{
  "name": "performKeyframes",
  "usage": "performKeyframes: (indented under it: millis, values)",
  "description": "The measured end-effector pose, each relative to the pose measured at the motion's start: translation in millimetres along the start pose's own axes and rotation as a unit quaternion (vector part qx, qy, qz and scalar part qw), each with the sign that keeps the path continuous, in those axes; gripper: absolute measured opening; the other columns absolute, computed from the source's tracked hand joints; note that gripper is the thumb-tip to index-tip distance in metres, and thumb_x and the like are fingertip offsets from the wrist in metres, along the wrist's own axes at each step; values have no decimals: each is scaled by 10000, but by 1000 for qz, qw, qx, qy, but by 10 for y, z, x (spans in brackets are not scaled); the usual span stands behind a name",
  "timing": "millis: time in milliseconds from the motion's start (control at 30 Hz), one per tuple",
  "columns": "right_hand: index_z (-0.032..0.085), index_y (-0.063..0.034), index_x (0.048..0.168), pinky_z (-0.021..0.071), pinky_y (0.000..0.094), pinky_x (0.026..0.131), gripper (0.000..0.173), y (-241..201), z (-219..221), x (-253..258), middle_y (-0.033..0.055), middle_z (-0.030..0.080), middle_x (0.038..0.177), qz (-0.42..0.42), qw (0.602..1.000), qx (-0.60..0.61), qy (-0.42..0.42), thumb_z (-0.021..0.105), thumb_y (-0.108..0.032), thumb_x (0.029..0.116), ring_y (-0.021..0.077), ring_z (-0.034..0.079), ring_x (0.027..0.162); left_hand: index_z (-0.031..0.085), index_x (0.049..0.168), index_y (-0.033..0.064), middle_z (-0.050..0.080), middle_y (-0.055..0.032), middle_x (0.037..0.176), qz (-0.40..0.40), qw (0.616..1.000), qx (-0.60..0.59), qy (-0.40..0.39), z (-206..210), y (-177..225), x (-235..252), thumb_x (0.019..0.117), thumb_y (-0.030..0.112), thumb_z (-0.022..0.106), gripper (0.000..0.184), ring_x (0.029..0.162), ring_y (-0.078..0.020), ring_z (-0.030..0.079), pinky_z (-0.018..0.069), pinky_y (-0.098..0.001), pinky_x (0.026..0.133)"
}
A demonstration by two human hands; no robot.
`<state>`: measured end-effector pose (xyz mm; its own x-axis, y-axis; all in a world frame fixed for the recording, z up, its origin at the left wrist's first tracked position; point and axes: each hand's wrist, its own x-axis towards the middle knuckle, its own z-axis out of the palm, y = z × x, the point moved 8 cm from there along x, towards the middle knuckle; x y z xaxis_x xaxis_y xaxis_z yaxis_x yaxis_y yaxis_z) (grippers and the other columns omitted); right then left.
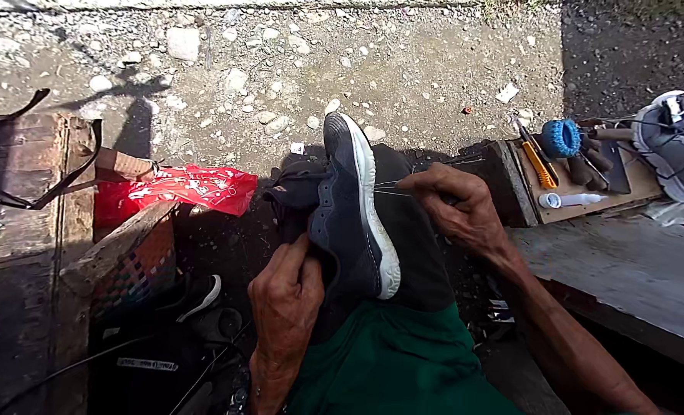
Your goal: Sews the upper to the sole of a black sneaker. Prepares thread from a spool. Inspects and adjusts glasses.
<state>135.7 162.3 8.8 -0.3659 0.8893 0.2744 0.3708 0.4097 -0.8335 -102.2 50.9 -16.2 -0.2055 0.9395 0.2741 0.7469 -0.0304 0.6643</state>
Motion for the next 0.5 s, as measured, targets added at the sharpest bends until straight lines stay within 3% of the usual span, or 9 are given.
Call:
performKeyframes:
  millis: [67,100,167,233,300,367,433,467,500]
  values:
    - [772,-50,943,487,134,637,188,11,19,17,-32,666,814,4,1000,21,6,587,-16,928,-22,579,712,769,1062,7,651,-65,739,-7,1000,-2,5,-24,-39,-55,912,71,526,292,618,-108,582,466,-240,557]
    - [783,-71,933,471,148,623,197,23,41,14,-33,648,792,-5,1000,-25,14,590,-36,917,-10,567,702,768,1069,7,641,-61,729,-10,1000,-2,7,-38,-53,-77,909,68,525,297,611,-105,570,456,-235,551]
    - [813,-146,1043,416,231,548,253,39,138,2,-12,585,743,-25,987,-156,23,594,-120,920,57,525,637,768,1084,5,642,-56,728,-16,1000,1,9,-65,-60,-117,904,65,520,312,614,-108,572,465,-230,560]
    - [792,-172,1159,426,295,526,287,94,285,-17,6,578,738,-20,979,-201,12,609,-185,939,109,536,617,770,1094,7,638,-46,721,-21,1000,1,15,-95,-63,-166,903,61,519,320,605,-90,562,455,-216,551]
    - [798,-141,1083,476,267,593,204,181,365,-52,-9,638,778,9,992,-128,6,661,-238,966,80,577,675,769,1101,11,635,-41,726,-35,999,2,20,-174,-115,-254,912,63,517,319,597,-62,545,438,-193,537]
    - [777,-78,998,501,171,655,162,148,323,-104,-16,663,881,51,998,24,-8,676,-204,981,18,594,754,764,1088,-11,640,-49,730,-68,997,2,35,-337,-316,-418,931,71,514,307,591,-24,525,423,-158,537]
    - [742,-46,978,498,145,631,185,25,252,-212,-8,673,970,86,986,142,-31,641,-199,1005,-4,591,748,753,1077,-41,625,-55,706,-136,989,25,50,-543,-668,-669,927,65,513,301,562,0,474,388,-150,525]
    - [728,-48,977,492,142,597,202,-19,226,-272,-11,673,972,101,978,180,-36,625,-217,1016,-12,581,710,744,1088,-38,612,-57,703,-177,982,53,44,-620,-864,-795,935,70,512,298,552,-19,457,383,-181,518]
    - [714,-58,980,484,136,553,215,-44,211,-330,-22,672,945,116,970,209,-38,614,-243,1026,-20,568,657,740,1108,-23,625,-84,726,-214,972,95,23,-665,-1023,-895,948,87,511,300,569,-93,490,411,-272,535]
